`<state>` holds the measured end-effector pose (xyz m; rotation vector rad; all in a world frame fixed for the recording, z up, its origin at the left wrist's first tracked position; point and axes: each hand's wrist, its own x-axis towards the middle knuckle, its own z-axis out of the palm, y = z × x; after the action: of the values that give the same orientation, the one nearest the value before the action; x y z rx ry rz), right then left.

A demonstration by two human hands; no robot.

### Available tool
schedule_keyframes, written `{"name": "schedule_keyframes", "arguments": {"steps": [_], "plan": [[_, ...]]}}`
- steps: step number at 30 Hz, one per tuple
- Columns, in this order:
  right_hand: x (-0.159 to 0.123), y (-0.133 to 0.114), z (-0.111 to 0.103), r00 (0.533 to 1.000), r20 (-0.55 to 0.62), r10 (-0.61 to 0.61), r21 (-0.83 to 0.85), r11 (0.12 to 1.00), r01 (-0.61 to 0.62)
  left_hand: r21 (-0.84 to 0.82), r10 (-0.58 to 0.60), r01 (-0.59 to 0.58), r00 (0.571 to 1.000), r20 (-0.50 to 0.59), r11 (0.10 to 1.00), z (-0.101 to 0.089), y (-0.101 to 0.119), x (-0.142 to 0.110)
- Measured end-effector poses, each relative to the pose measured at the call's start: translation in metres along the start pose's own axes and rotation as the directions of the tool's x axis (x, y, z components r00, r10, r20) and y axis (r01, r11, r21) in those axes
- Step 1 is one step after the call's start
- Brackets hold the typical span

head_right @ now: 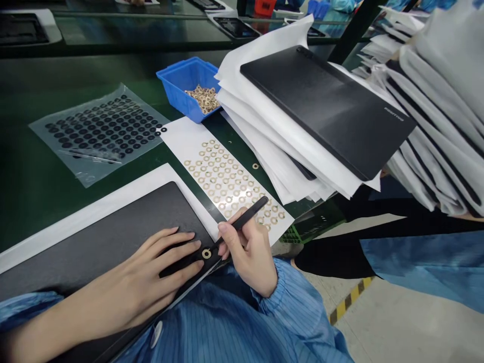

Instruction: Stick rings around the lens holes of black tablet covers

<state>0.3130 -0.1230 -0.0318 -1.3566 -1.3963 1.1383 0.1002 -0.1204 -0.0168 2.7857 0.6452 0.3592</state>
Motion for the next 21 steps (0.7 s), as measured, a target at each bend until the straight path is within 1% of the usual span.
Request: {"name": "schedule_keyframes", "arguments": {"steps": [7,15,21], "plan": [[-0.0006,0.0009,0.0,1.0,-0.003,-0.017,-0.007,1.0,0.017,-0.001,-0.016,0.016,1.0,0.014,1.0,-0.0006,-0.0001,0.0014],[0.0002,0.001,0.0006,1.0,-0.003,-0.025,-0.022,0.999,0.025,0.012,-0.007,0.007,1.0,0.005,1.0,-0.0007,0.0009,0.0008],[-0.0001,0.0015,0.0009,1.0,-0.009,-0.012,-0.02,1.0,0.012,0.033,-0.004,0.004,1.0,0.003,0.999,-0.0026,0.0003,0.0023]]}}
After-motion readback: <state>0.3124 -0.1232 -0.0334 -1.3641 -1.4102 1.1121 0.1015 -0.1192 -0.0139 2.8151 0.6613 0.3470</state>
